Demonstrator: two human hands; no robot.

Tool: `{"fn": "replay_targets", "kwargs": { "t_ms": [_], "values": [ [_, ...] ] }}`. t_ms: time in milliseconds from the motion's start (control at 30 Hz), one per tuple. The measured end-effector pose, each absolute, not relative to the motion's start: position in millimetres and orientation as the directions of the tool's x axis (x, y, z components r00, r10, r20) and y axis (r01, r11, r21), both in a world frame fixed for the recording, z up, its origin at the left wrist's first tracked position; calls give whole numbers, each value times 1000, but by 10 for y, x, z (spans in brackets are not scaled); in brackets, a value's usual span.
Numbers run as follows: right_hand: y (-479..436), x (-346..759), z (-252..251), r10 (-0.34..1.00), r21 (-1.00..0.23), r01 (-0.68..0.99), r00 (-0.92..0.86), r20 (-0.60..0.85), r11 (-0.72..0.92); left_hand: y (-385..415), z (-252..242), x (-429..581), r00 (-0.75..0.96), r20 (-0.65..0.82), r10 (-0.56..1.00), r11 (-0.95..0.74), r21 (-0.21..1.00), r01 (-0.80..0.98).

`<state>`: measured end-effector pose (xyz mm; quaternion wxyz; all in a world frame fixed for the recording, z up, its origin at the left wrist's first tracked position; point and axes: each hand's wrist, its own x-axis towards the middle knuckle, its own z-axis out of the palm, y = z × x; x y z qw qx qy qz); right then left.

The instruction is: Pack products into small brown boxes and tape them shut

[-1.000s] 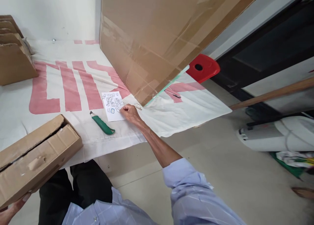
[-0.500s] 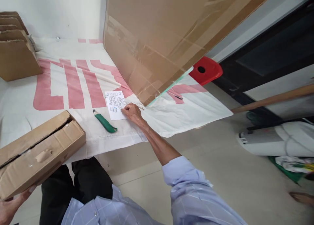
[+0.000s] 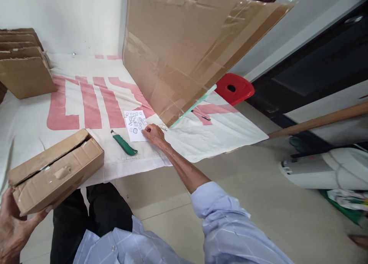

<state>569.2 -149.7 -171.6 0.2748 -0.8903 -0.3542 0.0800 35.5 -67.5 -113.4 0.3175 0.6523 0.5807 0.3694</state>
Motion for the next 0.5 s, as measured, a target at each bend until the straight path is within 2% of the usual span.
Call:
{"fn": "replay_targets", "kwargs": {
  "t_ms": [300, 500],
  "values": [
    [-1521, 5789, -1775, 668, -714, 513, 740, 86, -476, -615, -1172, 379, 109, 135, 985, -165, 924, 345],
    [-1579, 5717, -1716, 610, -794, 478, 773, 178, -375, -596, -1200, 383, 182, 139, 973, -186, 945, 269]
  ]
}}
